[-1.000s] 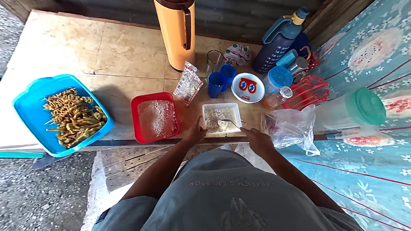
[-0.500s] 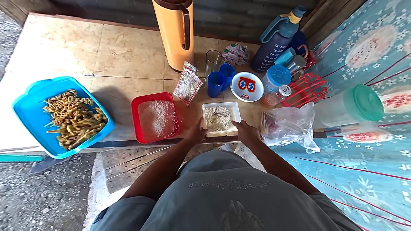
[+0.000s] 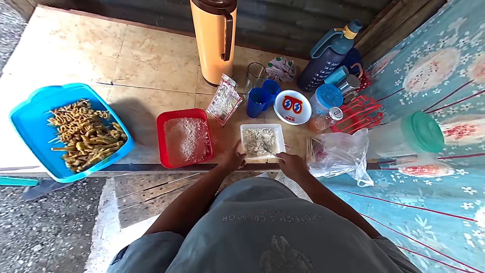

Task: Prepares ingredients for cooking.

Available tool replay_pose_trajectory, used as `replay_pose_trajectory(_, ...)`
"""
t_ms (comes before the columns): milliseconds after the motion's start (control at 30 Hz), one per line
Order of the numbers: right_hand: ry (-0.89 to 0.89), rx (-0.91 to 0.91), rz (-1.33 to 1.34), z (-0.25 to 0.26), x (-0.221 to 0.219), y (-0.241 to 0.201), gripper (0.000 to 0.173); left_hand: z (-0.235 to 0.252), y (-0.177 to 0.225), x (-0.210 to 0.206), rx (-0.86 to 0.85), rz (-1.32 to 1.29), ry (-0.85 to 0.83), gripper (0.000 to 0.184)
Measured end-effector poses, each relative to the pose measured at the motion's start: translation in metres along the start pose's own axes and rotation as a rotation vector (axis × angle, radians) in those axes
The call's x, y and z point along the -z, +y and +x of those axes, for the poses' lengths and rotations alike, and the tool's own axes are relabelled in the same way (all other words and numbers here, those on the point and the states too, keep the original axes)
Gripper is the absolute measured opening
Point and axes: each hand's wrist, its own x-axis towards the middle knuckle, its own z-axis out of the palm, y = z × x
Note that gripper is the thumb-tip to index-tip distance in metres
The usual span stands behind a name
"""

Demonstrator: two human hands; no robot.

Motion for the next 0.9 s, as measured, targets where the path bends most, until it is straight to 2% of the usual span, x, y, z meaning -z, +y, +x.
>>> replay_pose_trajectory(133,0.01,0.091,0.041,0.007,0.001,-0.005,0.039,0.002,-0.001,0.0,-0.003,0.0,-0.005,0.069)
replay_pose_trajectory(233,0.107,0.138,-0.036,-0.005,0.007,0.004,0.04,0.003,-0.003,0.001,0.0,-0.006,-0.001,0.069)
replay_pose_trajectory(400,0.289,0.016,-0.059,-0.002,0.007,0.024,0.045,0.002,-0.004,0.001,-0.005,0.016,-0.013,0.07)
replay_pose_trajectory(467,0.267,-0.029,-0.054,0.015,0.0,0.021,0.048,0.001,-0.002,0.001,-0.006,0.034,-0.012,0.069)
replay_pose_trajectory(567,0.249,0.001,-0.015,0.026,-0.015,0.01,0.047,0.001,-0.001,0.002,-0.001,0.04,-0.005,0.069)
replay_pose_trajectory(667,0.197,0.05,-0.059,0.016,-0.019,0.007,0.047,0.001,0.0,0.002,0.002,0.041,-0.009,0.07)
replay_pose_trajectory(900,0.169,0.19,-0.083,-0.02,-0.001,0.035,0.039,0.005,-0.005,0.003,-0.014,0.038,-0.016,0.071)
